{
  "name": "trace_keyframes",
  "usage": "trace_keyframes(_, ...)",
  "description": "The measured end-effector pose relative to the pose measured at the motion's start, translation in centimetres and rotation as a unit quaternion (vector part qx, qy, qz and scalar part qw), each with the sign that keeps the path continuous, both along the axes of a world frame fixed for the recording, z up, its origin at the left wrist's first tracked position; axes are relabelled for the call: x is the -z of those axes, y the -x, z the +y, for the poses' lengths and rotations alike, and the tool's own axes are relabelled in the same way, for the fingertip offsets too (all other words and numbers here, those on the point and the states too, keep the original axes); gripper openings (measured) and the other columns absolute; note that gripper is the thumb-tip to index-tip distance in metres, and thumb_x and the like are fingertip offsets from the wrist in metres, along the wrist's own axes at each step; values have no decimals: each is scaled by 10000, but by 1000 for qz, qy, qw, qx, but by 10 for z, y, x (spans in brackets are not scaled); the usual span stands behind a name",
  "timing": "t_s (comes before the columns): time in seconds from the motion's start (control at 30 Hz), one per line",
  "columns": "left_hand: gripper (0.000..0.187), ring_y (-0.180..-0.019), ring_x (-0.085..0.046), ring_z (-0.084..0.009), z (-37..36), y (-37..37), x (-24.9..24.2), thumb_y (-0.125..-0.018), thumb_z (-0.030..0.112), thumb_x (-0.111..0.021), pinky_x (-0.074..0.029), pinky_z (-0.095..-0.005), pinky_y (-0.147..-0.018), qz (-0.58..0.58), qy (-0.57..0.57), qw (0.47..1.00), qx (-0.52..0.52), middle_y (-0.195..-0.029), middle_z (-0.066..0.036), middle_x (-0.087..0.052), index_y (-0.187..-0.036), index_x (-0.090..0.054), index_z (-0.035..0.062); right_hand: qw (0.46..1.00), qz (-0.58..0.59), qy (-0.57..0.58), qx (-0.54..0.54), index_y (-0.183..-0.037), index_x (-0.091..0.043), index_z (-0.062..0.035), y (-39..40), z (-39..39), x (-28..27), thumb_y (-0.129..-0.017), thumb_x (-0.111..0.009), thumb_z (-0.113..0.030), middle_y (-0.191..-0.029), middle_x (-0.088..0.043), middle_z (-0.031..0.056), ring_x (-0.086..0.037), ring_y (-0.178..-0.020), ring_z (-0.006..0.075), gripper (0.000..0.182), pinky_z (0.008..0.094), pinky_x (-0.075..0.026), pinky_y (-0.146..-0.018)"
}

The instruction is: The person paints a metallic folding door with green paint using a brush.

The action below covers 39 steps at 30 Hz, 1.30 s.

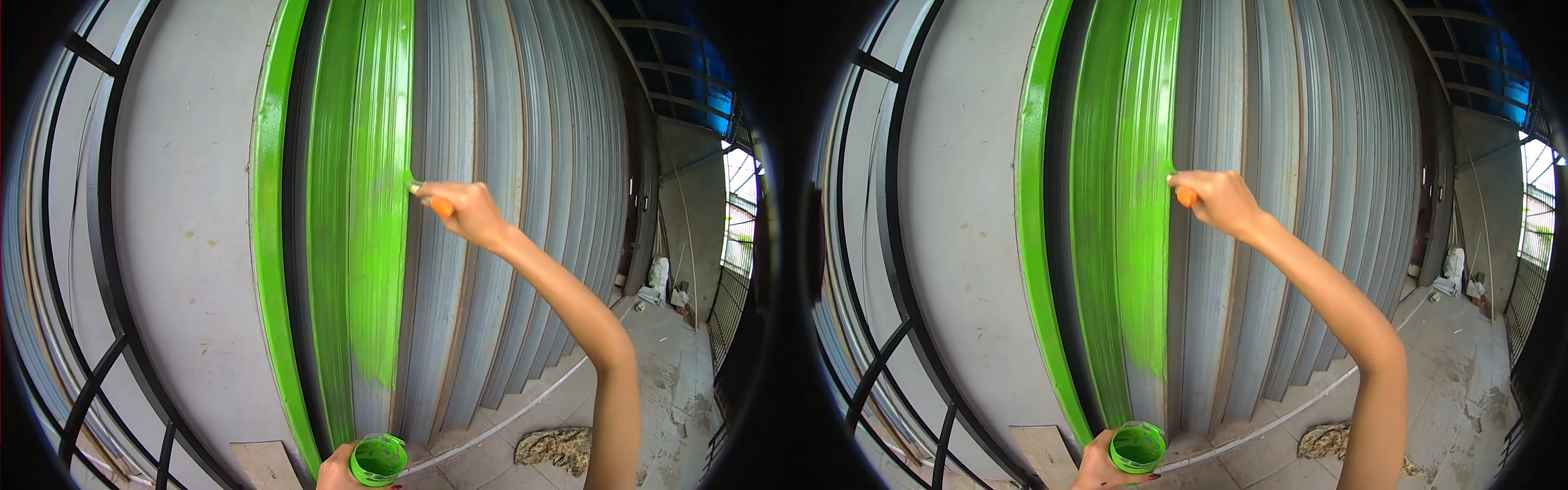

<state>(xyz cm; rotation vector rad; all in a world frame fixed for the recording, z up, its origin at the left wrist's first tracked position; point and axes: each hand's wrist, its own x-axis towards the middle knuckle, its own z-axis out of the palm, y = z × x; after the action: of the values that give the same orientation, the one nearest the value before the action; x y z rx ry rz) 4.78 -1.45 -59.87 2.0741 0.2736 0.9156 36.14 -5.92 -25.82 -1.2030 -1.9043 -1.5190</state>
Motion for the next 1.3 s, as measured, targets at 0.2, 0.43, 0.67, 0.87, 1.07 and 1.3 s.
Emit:
trace_keyframes(0.2, 824, -1008, -666, -314, -6, 0, 4, -534, 366, -918, -532, -406, -866, 7, 11, 1000, -2, -1088, -192, -670, -1193, -599, -13, 940, -40, 338, 31, -942, -654, 1, 22, -4, 109, -789, -622, 24, -668, -659, 136, -645, -540, 268, 158, 356, -517, -450)
trace_keyframes(0.43, 826, -992, -667, -320, -6, -8, 8, -522, 391, -922, -532, -411, -850, -14, 17, 999, 30, -1075, -192, -670, -1180, -613, -1, 979, 37, 119, 159, -825, -640, -10, 64, 55, -68, -847, -654, -95, -519, -529, 126, -538, -446, 258, 89, 377, -449, -495)
trace_keyframes(0.67, 800, -939, -668, -343, 3, -2, 14, -512, 408, -924, -537, -418, -806, -27, -6, 999, 26, -1020, -191, -668, -1133, -623, 5, 973, -167, -11, 156, -864, -604, -77, 52, 75, -54, -754, -626, 20, -705, -635, 93, -645, -582, 291, 149, 398, -514, -478)
trace_keyframes(0.87, 796, -918, -664, -356, 7, 12, 13, -504, 422, -922, -539, -425, -784, -29, -23, 999, 4, -999, -193, -667, -1109, -615, 4, 935, -127, 281, 173, -888, -624, -51, 74, 71, 45, -702, -651, 55, -737, -680, 125, -643, -547, 288, 215, 388, -507, -481)
trace_keyframes(1.07, 757, -892, -668, -356, 10, 16, 12, -502, 417, -921, -541, -424, -760, -41, -9, 999, 1, -969, -189, -667, -1061, -616, 9, 983, -40, 57, 170, -910, -659, -66, 59, 84, -97, -838, -682, -77, -637, -655, 89, -619, -522, 263, 76, 347, -488, -484)
trace_keyframes(1.3, 745, -874, -669, -356, 12, 21, 10, -510, 405, -919, -542, -426, -743, -50, -22, 999, -5, -958, -188, -668, -1067, -618, 13, 944, -179, 216, 171, -855, -597, -80, 72, 83, 6, -668, -621, 61, -705, -644, 91, -616, -548, 309, 235, 406, -493, -474)
